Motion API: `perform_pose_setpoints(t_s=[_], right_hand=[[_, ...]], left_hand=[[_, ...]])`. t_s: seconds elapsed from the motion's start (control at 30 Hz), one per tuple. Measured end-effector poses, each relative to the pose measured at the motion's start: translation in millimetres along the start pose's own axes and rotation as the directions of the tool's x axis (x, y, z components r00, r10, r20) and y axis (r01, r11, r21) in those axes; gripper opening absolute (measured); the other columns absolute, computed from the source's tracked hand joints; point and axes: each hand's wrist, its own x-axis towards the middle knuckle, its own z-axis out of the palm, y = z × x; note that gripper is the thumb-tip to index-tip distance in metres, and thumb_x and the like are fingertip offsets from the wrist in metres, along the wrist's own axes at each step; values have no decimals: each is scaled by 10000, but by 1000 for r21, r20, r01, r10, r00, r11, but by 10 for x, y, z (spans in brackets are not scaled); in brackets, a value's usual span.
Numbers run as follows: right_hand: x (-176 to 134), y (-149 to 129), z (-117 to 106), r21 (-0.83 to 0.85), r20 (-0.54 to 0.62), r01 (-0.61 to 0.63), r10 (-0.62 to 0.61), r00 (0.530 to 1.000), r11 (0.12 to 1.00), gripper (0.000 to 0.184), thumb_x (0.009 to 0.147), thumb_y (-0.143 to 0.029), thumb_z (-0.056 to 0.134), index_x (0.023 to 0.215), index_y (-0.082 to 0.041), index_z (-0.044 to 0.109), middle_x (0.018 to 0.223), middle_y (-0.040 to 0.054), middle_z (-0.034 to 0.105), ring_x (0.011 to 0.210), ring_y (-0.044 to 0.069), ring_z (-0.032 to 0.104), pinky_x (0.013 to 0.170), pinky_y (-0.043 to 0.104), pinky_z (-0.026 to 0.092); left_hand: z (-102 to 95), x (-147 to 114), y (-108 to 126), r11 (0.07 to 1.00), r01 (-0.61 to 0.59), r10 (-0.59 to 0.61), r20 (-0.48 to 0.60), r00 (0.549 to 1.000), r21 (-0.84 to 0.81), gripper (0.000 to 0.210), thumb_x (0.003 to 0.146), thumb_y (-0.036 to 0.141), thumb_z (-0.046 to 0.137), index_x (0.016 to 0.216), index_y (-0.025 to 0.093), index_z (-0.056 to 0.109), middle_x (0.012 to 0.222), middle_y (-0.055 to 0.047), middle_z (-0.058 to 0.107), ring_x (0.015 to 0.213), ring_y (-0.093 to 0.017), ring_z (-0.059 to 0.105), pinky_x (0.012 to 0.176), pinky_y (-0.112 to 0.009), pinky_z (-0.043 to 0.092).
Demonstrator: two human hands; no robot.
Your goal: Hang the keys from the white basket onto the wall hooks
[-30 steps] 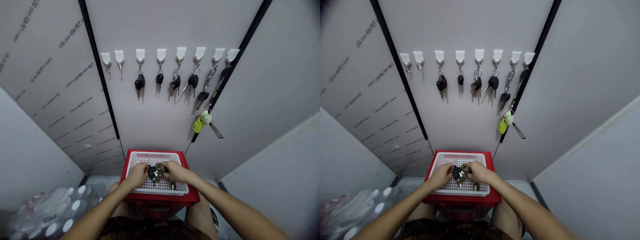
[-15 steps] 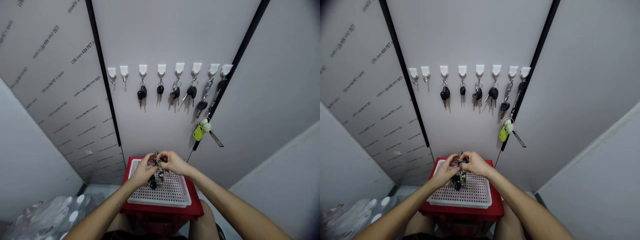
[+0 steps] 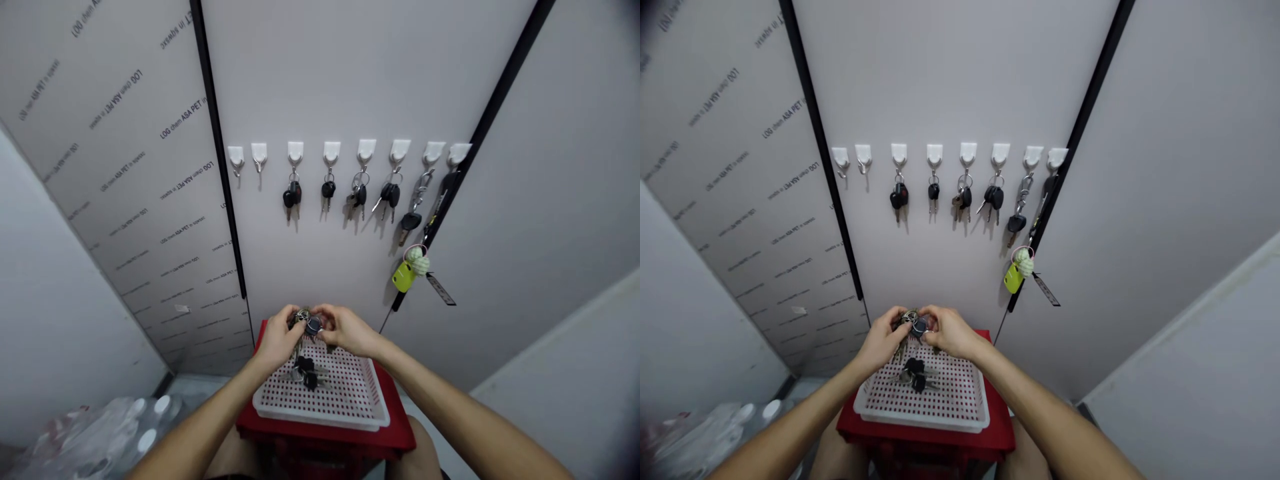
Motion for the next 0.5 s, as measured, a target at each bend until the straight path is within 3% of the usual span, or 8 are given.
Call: perform_pose_setpoints(t_s=[0.17, 0.27, 0.33, 0.4, 0.5], right_hand=[[36, -15, -4, 265, 38, -98, 91, 995, 959, 258, 636, -206, 463, 883, -130, 466, 524, -49, 439, 428, 41, 394, 421, 164, 333], [57, -62, -9, 289, -16, -147, 158, 987, 946, 145, 651, -211, 439, 755, -118, 481, 500, -42, 441, 420, 50, 406, 424, 176, 348], [61, -119, -31, 179, -91, -110, 127, 988, 978, 92, 654, -204, 426, 663, -129, 478, 507, -30, 457, 448, 61, 422, 452, 185, 356], [62, -198, -66, -19, -183, -12, 8, 983, 1000, 86, 650, -192, 424, 600, -140, 470, 549, -13, 476, 505, 73, 435, 500, 196, 356], [91, -346, -122, -242, -203, 109, -161, 966, 964, 95, 651, -169, 414, 570, -149, 461, 570, -7, 484, 531, 75, 425, 526, 195, 337]], left_hand=[[-28, -9, 41, 998, -62, 61, -47, 997, -18, 159, 687, 245, 378, 802, 169, 458, 750, 1, 544, 689, -104, 485, 636, -204, 374], [-55, -7, 68, 997, -70, 71, -59, 996, 14, 170, 678, 249, 388, 810, 170, 462, 734, 1, 543, 675, -106, 483, 628, -212, 375], [-95, 1, 89, 997, -52, 55, -50, 997, 50, 174, 667, 247, 397, 802, 166, 470, 690, 2, 540, 633, -107, 483, 604, -220, 379], [-157, 15, 123, 996, -47, 53, -64, 997, 81, 193, 651, 229, 409, 820, 160, 472, 699, -8, 539, 636, -113, 485, 609, -234, 381], [-262, 47, 210, 989, -131, 137, -82, 987, 75, 298, 634, 209, 436, 928, 159, 447, 894, -45, 521, 806, -136, 469, 723, -260, 359]])
